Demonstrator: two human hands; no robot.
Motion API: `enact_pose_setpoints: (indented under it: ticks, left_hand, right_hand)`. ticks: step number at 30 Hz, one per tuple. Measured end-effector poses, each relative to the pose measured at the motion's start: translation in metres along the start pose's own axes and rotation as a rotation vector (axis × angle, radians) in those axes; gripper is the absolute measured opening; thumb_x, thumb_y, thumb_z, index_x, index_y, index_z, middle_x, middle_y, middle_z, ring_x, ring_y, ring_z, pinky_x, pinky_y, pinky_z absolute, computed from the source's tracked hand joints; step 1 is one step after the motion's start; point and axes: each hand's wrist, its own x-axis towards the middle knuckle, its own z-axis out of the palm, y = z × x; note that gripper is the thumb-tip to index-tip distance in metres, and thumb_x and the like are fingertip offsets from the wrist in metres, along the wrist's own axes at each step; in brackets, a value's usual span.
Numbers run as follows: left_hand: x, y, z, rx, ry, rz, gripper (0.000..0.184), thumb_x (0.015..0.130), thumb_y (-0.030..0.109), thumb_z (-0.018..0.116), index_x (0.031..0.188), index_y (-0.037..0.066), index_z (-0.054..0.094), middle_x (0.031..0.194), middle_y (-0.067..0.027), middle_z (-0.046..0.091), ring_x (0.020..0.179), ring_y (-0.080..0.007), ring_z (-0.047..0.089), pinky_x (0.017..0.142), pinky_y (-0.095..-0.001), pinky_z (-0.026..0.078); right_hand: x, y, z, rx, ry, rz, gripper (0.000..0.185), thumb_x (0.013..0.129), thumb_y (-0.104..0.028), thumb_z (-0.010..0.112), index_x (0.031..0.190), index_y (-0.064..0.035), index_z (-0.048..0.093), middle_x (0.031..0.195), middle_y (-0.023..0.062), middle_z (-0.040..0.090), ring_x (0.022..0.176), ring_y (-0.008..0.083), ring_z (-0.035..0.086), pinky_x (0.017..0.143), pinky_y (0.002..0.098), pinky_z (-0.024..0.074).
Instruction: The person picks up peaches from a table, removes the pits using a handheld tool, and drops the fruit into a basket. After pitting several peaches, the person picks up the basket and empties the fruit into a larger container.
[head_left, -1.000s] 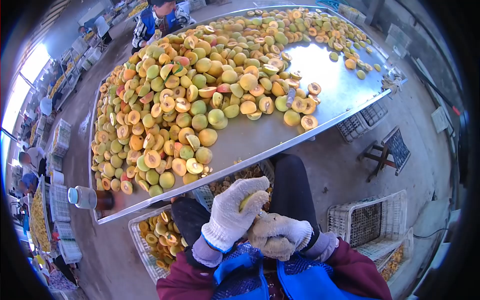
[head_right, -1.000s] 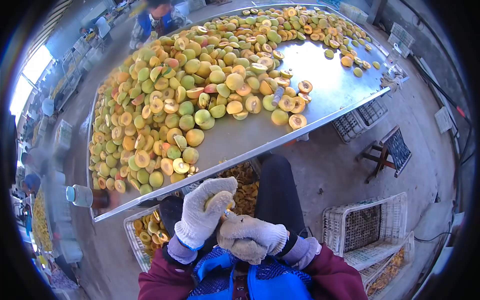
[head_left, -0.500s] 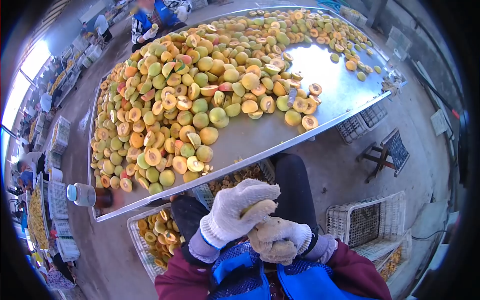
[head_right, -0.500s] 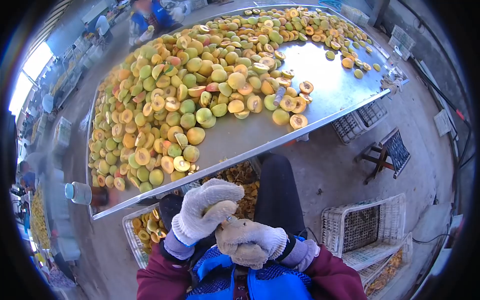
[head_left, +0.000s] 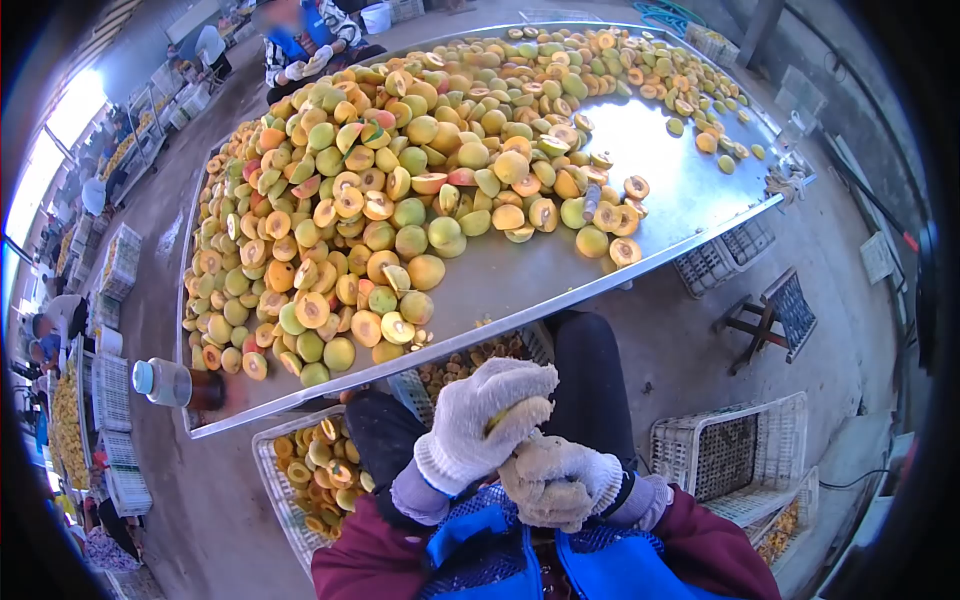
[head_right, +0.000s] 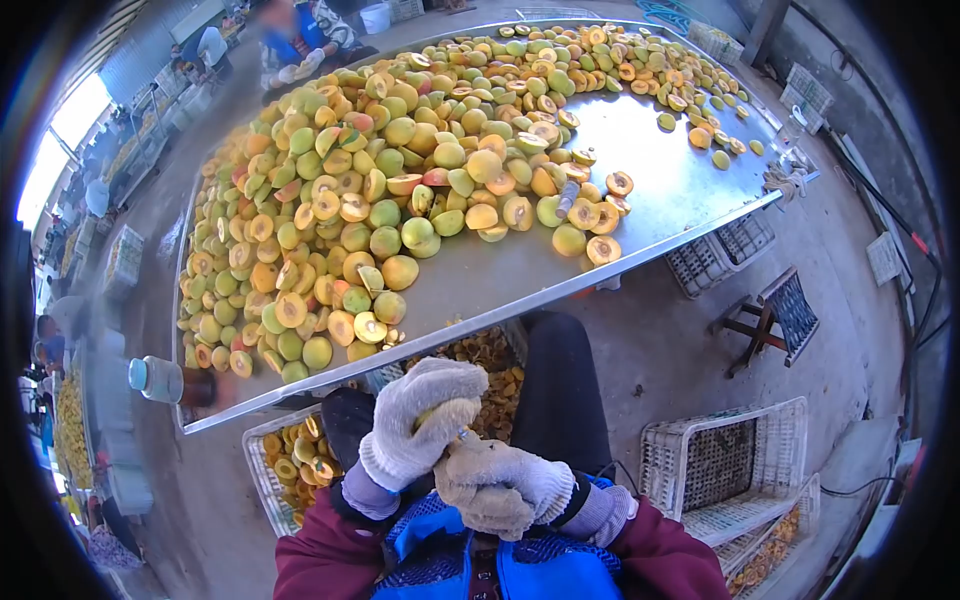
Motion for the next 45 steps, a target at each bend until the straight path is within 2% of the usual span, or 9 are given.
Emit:
enact_pose_setpoints:
  ticks: [3, 5, 9, 13, 27, 32, 37, 39, 45]
  left_hand:
    - [-0.001, -0.003, -0.004, 0.287, 0.053, 0.428, 0.023, 0.092, 0.009, 0.059, 0.11, -0.004, 0.063, 0.103, -0.0112, 0.065, 0.084, -0.016, 0.064, 0.076, -0.0297, 0.053]
    - [-0.006, 0.004, 0.001, -0.162, 0.042, -0.112, 0.022, 0.089, 0.005, 0.062, 0.109, -0.002, 0.065, 0.102, -0.0126, 0.065, 0.085, -0.0189, 0.066, 0.076, -0.0306, 0.053]
    - [-0.007, -0.003, 0.007, -0.369, 0.149, -0.231, 0.023, 0.086, 0.005, 0.064, 0.108, 0.0, 0.066, 0.102, -0.0161, 0.066, 0.085, -0.0229, 0.067, 0.075, -0.032, 0.054]
    - [-0.002, 0.002, -0.012, 0.367, -0.04, 0.104, 0.026, 0.084, 0.011, 0.068, 0.108, 0.0, 0.066, 0.101, -0.0177, 0.066, 0.085, -0.0249, 0.067, 0.075, -0.0321, 0.054]
    - [-0.025, -0.001, 0.018, -0.765, 0.42, -0.307, 0.052, 0.095, 0.047, 0.053, 0.111, -0.002, 0.058, 0.099, -0.0179, 0.066, 0.08, -0.0268, 0.066, 0.07, -0.0377, 0.056]
    - [-0.013, -0.024, -0.019, 0.142, 0.077, 0.337, 0.025, 0.088, 0.019, 0.067, 0.106, 0.002, 0.066, 0.103, -0.0162, 0.067, 0.083, -0.0266, 0.068, 0.07, -0.0343, 0.055]
    - [-0.018, -0.02, -0.018, 0.229, 0.08, 0.548, 0.025, 0.086, 0.018, 0.067, 0.104, 0.0, 0.066, 0.103, -0.0175, 0.067, 0.083, -0.0267, 0.068, 0.069, -0.0351, 0.055]
    - [-0.029, -0.019, 0.004, -0.592, 0.243, 0.027, 0.036, 0.092, 0.033, 0.061, 0.108, 0.0, 0.062, 0.101, -0.0185, 0.066, 0.083, -0.0287, 0.068, 0.072, -0.0389, 0.057]
    - [-0.025, -0.024, 0.014, -0.885, 0.459, -0.237, 0.047, 0.094, 0.046, 0.056, 0.109, 0.002, 0.059, 0.099, -0.0169, 0.066, 0.077, -0.0275, 0.067, 0.067, -0.0392, 0.058]
  right_hand:
    - [0.003, 0.003, 0.006, -0.034, 0.047, 0.003, 0.027, 0.094, -0.03, 0.06, 0.091, -0.0028, 0.056, 0.048, 0.0002, 0.046, 0.033, 0.0125, 0.044, 0.032, 0.0259, 0.0373]
    - [0.003, 0.004, 0.007, -0.052, 0.138, -0.016, 0.028, 0.093, -0.03, 0.06, 0.091, -0.0022, 0.056, 0.047, 0.0004, 0.046, 0.033, 0.0124, 0.044, 0.031, 0.026, 0.0368]
    - [0.004, 0.004, 0.003, -0.069, 0.076, 0.009, 0.029, 0.093, -0.03, 0.061, 0.091, -0.0012, 0.056, 0.049, 0.0009, 0.047, 0.033, 0.0115, 0.044, 0.03, 0.0256, 0.0366]
    - [0.005, 0.004, 0.004, -0.037, 0.033, 0.073, 0.031, 0.093, -0.032, 0.06, 0.092, -0.0011, 0.056, 0.052, 0.0007, 0.05, 0.034, 0.011, 0.045, 0.032, 0.0249, 0.0381]
    - [0.013, 0.008, 0.005, -0.126, 0.124, 0.052, 0.027, 0.094, -0.029, 0.059, 0.09, -0.0018, 0.058, 0.048, 0.0014, 0.049, 0.033, 0.0122, 0.046, 0.032, 0.0261, 0.0376]
    - [0.018, 0.009, 0.0, -0.038, 0.042, 0.07, 0.027, 0.093, -0.028, 0.06, 0.089, -0.0011, 0.057, 0.047, 0.0015, 0.048, 0.033, 0.0129, 0.046, 0.032, 0.0267, 0.0374]
    - [0.023, 0.016, 0.017, -0.058, 0.134, 0.002, 0.026, 0.093, -0.026, 0.061, 0.089, -0.0009, 0.058, 0.047, 0.0016, 0.048, 0.032, 0.0135, 0.043, 0.031, 0.0272, 0.0359]
    - [0.021, 0.013, 0.018, -0.06, 0.147, 0.023, 0.025, 0.093, -0.026, 0.06, 0.088, -0.0012, 0.058, 0.047, 0.002, 0.048, 0.032, 0.0134, 0.044, 0.032, 0.027, 0.036]
    - [0.023, 0.002, 0.018, -0.181, 0.202, 0.071, 0.023, 0.092, -0.024, 0.06, 0.085, -0.0021, 0.06, 0.047, 0.0027, 0.049, 0.033, 0.0133, 0.044, 0.033, 0.0265, 0.0359]
